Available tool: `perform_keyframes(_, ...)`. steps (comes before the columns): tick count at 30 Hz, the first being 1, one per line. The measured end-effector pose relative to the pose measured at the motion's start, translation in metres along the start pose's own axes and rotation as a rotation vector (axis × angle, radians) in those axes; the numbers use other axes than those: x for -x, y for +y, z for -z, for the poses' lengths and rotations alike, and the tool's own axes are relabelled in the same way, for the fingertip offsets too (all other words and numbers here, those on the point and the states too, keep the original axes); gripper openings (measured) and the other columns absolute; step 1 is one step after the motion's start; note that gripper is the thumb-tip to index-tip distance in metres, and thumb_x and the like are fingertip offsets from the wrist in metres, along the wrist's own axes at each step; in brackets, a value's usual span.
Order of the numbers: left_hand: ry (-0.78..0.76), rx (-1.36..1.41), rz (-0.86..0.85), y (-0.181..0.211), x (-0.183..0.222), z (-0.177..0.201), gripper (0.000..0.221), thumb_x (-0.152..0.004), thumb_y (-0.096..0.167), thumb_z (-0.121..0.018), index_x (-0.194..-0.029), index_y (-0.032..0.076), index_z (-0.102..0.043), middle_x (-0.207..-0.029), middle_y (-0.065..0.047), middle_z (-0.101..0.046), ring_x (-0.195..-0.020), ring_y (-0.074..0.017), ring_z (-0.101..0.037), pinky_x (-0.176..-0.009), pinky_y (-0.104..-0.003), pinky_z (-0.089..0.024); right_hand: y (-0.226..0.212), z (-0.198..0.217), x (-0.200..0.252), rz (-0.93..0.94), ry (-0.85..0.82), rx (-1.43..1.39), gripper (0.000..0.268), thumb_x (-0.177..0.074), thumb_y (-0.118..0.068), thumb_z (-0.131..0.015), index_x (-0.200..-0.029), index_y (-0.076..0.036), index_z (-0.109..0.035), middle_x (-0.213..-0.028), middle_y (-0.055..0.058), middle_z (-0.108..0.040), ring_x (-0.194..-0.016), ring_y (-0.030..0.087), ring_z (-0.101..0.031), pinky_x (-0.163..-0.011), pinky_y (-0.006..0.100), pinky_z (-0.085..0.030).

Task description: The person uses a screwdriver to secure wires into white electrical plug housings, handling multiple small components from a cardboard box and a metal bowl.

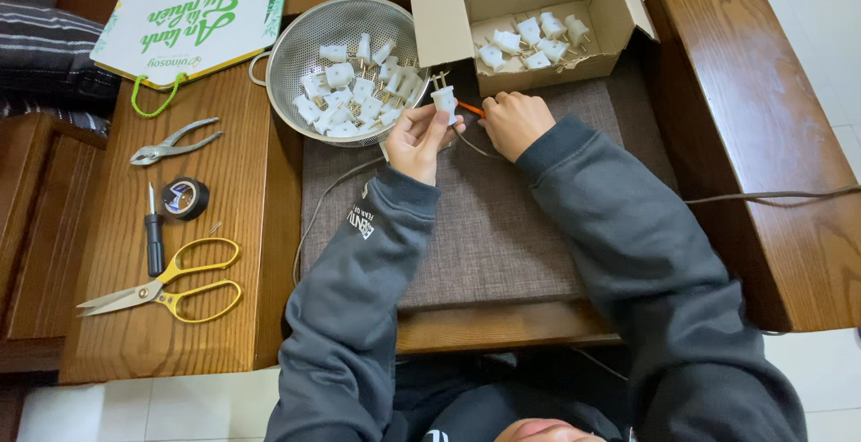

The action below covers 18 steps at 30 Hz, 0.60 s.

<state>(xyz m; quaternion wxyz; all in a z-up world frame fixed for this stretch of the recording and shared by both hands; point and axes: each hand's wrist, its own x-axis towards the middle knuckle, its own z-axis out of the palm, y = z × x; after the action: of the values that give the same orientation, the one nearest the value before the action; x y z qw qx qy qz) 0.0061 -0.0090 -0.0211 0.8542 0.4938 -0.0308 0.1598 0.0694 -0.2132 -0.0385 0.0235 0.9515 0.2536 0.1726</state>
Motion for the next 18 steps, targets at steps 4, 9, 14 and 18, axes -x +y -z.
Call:
perform_keyframes(4,-0.001,-0.012,-0.001,0.0035,0.0007,-0.0018,0.039,-0.106,0.015,-0.096,-0.127,-0.009,-0.074,-0.126,-0.035,-0.084,-0.105,-0.0421,-0.089,-0.094,-0.053,-0.081,0.0002,0.0013,-0.0003,-0.001,-0.023,0.002,0.030,-0.111,-0.038,-0.073,-0.120,-0.011,-0.084,-0.100,0.007,-0.082,-0.094,0.029,-0.084,-0.073,0.047,-0.070)
perform_keyframes(9,0.002,0.005,-0.008,-0.0043,-0.0021,0.0016,0.039,-0.106,0.015,-0.097,-0.129,-0.008,-0.074,-0.121,-0.033,-0.085,-0.104,-0.0425,-0.089,-0.094,-0.055,-0.081,0.0004,-0.0019,-0.0005,-0.005,-0.015,0.001,0.030,-0.112,-0.038,-0.074,-0.123,-0.012,-0.084,-0.102,0.007,-0.082,-0.095,0.029,-0.084,-0.073,0.047,-0.070)
perform_keyframes(14,-0.004,0.007,0.000,-0.0027,-0.0013,0.0022,0.039,-0.106,0.015,-0.096,-0.128,-0.007,-0.074,-0.121,-0.032,-0.085,-0.104,-0.0414,-0.090,-0.094,-0.054,-0.081,-0.0002,0.0006,-0.0004,-0.013,-0.031,0.004,0.030,-0.111,-0.039,-0.074,-0.122,-0.013,-0.084,-0.102,0.006,-0.083,-0.095,0.028,-0.084,-0.074,0.047,-0.070)
perform_keyframes(18,-0.012,0.004,-0.004,-0.0031,-0.0012,0.0029,0.040,-0.105,0.015,-0.097,-0.129,-0.007,-0.073,-0.121,-0.031,-0.085,-0.104,-0.0408,-0.090,-0.094,-0.054,-0.081,0.0013,0.0028,-0.0004,-0.019,-0.020,-0.010,0.031,-0.110,-0.040,-0.075,-0.121,-0.012,-0.084,-0.102,0.006,-0.082,-0.094,0.029,-0.084,-0.072,0.047,-0.069)
